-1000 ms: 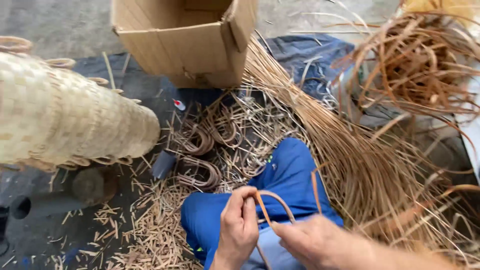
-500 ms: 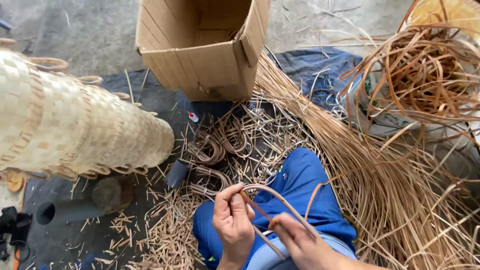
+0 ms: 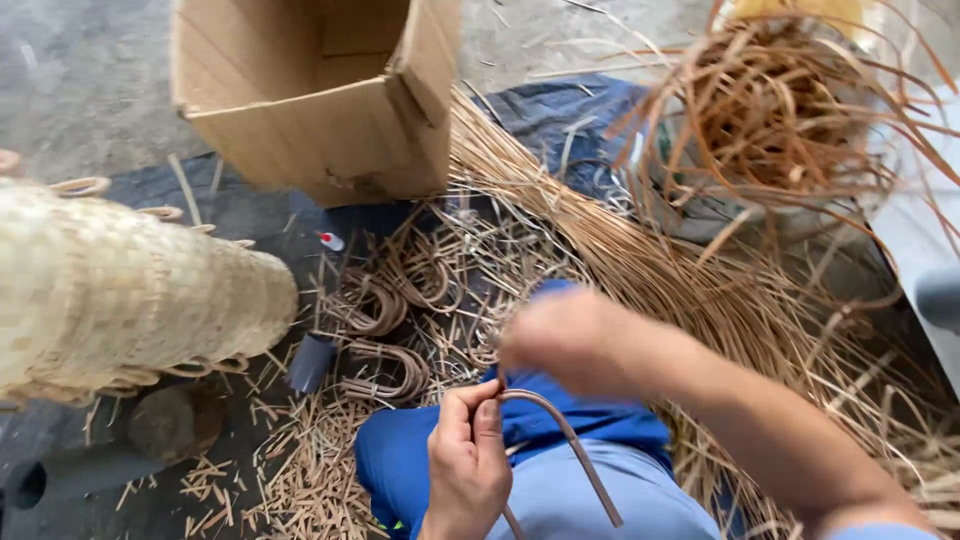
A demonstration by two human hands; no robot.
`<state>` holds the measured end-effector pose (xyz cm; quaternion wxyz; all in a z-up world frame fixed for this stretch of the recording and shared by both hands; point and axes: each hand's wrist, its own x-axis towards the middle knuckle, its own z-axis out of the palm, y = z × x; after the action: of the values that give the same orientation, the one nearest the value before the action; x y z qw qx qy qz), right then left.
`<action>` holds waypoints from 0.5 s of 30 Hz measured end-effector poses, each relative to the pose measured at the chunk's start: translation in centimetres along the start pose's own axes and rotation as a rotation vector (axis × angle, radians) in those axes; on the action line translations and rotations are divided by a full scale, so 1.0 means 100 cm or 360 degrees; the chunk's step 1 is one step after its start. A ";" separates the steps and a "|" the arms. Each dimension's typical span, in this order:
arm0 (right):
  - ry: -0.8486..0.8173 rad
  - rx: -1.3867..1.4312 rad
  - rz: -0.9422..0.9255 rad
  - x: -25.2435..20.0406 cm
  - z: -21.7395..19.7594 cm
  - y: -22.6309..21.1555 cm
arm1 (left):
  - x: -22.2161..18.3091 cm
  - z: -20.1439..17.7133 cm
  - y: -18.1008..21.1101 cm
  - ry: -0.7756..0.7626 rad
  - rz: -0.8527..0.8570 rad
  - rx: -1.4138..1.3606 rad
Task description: The person sits on the floor weaving thin rattan strips around a U-shaped rattan frame to form a handle, wrapping and tightening the strips by hand. They pick up new strips from a pile, bend the frame, and briefly use scissors to trim a strip before continuing the wrap.
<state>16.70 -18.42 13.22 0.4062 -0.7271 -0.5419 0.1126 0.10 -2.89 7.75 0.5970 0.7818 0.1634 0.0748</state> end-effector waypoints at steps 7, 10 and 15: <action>-0.0138 0.0272 0.0281 -0.056 0.043 -0.045 | 0.012 0.012 -0.020 0.0403 0.0378 0.0114; -0.0183 0.0383 0.0360 -0.070 0.066 -0.042 | 0.001 0.015 -0.039 0.0330 -0.0037 -0.0176; -0.0373 0.0472 0.0530 -0.078 0.086 -0.052 | -0.006 -0.017 -0.041 -0.0069 -0.0351 -0.0521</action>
<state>4.89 -20.83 9.24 0.4186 -0.7208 -0.4356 0.3398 -1.62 -0.61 4.38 0.7242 0.6530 0.2208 0.0174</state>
